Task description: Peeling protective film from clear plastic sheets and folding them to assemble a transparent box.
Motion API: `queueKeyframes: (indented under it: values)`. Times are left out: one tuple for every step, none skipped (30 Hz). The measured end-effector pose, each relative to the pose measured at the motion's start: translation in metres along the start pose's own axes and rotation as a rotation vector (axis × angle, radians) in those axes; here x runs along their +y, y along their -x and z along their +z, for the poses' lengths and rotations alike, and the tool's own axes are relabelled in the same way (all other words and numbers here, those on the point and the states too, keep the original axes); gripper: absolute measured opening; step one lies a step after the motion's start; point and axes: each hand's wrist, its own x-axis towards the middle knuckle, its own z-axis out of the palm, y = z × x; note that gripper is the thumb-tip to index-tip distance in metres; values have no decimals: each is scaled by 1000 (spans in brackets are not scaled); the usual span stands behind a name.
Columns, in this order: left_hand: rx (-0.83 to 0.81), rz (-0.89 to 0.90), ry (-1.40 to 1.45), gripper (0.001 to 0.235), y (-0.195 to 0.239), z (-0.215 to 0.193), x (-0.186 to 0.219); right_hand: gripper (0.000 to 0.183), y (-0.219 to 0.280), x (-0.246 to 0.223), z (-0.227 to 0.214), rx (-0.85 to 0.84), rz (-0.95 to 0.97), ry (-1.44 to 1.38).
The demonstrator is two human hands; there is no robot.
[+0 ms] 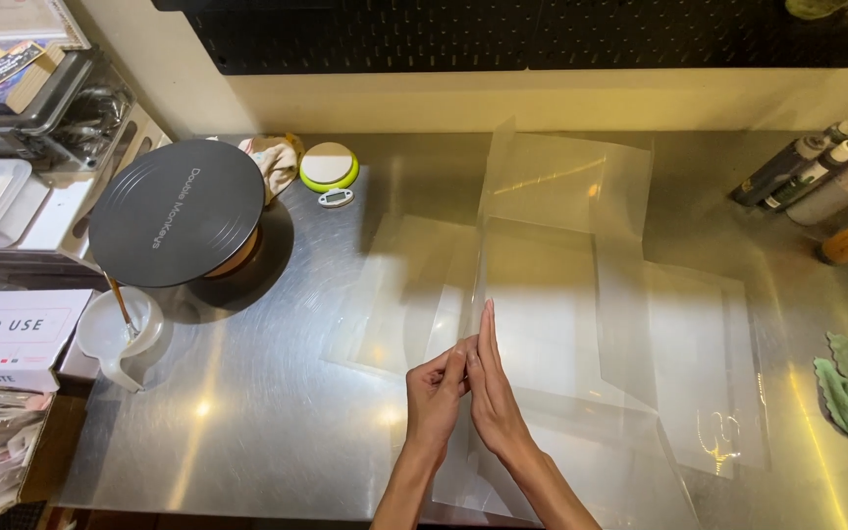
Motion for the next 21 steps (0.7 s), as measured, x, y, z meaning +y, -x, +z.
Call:
queueKeyframes:
  values:
    - [10,-11,1,40,0,1,0,75,0,4,1,15,-19,25]
    - [19,-23,2,40,-1,1,-1,74,-1,9,3,30,-37,51]
    - [16,-25,1,40,-2,0,-2,74,-1,10,3,34,-36,51]
    - [17,-32,15,40,-3,0,-4,73,-1,11,4,42,-56,59]
    - [20,-41,30,41,-3,-1,-7,72,-1,13,5,49,-74,67]
    - [19,-45,30,41,-2,-2,-6,72,-1,14,6,50,-71,67]
    - [21,-42,36,41,-1,-2,-4,71,-1,15,7,47,-88,68]
    - [23,-38,41,41,-1,-3,-2,70,-1,15,8,44,-106,68]
    - [22,-38,45,41,-1,-4,-2,70,-1,14,8,42,-106,71]
    - [21,-32,56,41,-1,-4,-1,70,-1,13,8,35,-101,68]
    - [23,-26,69,42,-2,-5,-1,70,-2,13,8,25,-95,65]
    - [24,-25,74,42,-2,-5,1,70,-2,12,8,21,-96,69]
    - [22,-27,59,42,-1,-4,1,71,-2,11,8,30,-84,67]
    - [19,-28,43,41,1,-4,2,71,-1,11,8,38,-72,65]
    - [26,-29,49,41,0,-5,1,71,-1,9,9,30,-69,67]
    - [27,-25,52,40,0,-5,0,73,-1,8,10,29,-53,72]
    - [27,-20,54,40,-1,-6,0,75,-3,6,11,28,-40,77]
    - [33,-18,59,40,0,-6,-2,75,-2,9,10,19,-39,78]
    - [39,-17,57,39,0,-6,-3,74,-3,11,10,16,-51,97]
    - [45,-16,56,39,-1,-5,-4,74,-4,13,9,13,-64,116]
    - [52,-12,61,39,1,-4,-1,74,-4,14,9,4,-66,117]
